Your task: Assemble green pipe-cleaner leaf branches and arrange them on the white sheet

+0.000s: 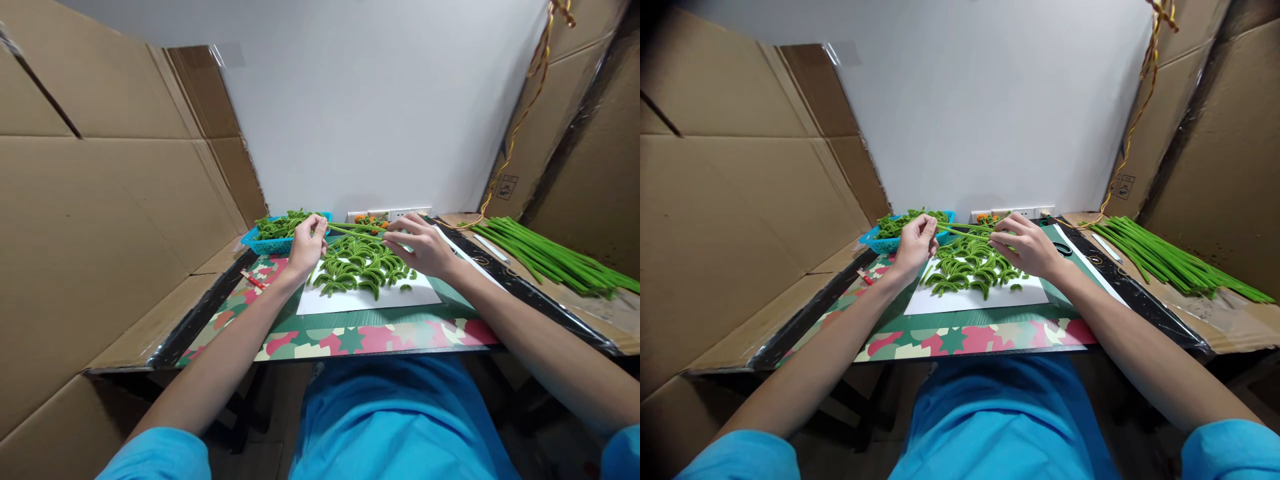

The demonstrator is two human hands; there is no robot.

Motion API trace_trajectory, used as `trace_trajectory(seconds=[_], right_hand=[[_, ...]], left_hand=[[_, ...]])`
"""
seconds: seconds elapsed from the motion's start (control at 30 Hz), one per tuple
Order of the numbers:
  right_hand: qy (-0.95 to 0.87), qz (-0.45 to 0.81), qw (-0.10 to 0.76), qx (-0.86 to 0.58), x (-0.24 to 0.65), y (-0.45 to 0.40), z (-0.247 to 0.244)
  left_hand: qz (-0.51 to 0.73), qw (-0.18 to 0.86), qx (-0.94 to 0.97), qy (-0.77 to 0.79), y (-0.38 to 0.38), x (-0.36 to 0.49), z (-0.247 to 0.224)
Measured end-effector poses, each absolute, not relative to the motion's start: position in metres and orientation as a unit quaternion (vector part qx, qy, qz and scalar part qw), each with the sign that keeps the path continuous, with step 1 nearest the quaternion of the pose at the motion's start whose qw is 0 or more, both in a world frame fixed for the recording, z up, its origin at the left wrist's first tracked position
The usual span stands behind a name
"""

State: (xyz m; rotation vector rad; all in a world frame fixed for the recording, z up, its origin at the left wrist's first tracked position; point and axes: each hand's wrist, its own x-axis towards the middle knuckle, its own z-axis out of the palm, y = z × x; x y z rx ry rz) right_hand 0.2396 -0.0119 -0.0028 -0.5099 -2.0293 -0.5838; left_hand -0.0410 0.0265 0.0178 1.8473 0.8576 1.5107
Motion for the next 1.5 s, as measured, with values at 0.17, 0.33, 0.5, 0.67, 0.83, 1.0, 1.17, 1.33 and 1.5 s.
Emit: trace_trajectory(seconds=[0.17, 0.33, 0.5, 0.67, 0.83, 1.0, 1.17, 1.33, 1.5], right_hand=[[-0.82, -0.231, 0.486, -0.194, 0.237, -0.014, -0.002], [-0.817, -0.21, 0.503, -0.189, 0.238, -0.013, -0.003], [-0.806, -0.203, 0.524, -0.188, 0.24, -0.011, -0.002], [-0.777, -0.238, 0.545, -0.206, 0.241, -0.011, 0.001], [-0.777, -0.245, 0.538, -0.217, 0.241, -0.012, 0.0], [-0.79, -0.227, 0.533, -0.199, 0.241, -0.012, -0.002], [-0.804, -0.193, 0.527, -0.197, 0.241, -0.01, -0.004], [-0.795, -0.173, 0.535, -0.229, 0.243, -0.009, -0.005], [-0.776, -0.163, 0.556, -0.247, 0.243, -0.01, -0.003]], left_hand=[[0.556, 0.292, 0.706, 0.327, 0.029, -0.043, 0.017], [0.528, 0.306, 0.718, 0.334, 0.033, -0.045, 0.013], [0.505, 0.305, 0.733, 0.338, 0.033, -0.048, 0.017], [0.499, 0.296, 0.745, 0.331, 0.027, -0.046, 0.024], [0.497, 0.304, 0.743, 0.329, 0.026, -0.045, 0.021], [0.5, 0.329, 0.728, 0.333, 0.03, -0.046, 0.017], [0.502, 0.346, 0.719, 0.334, 0.031, -0.047, 0.017], [0.51, 0.351, 0.711, 0.333, 0.03, -0.047, 0.019], [0.519, 0.372, 0.696, 0.328, 0.027, -0.043, 0.019]])
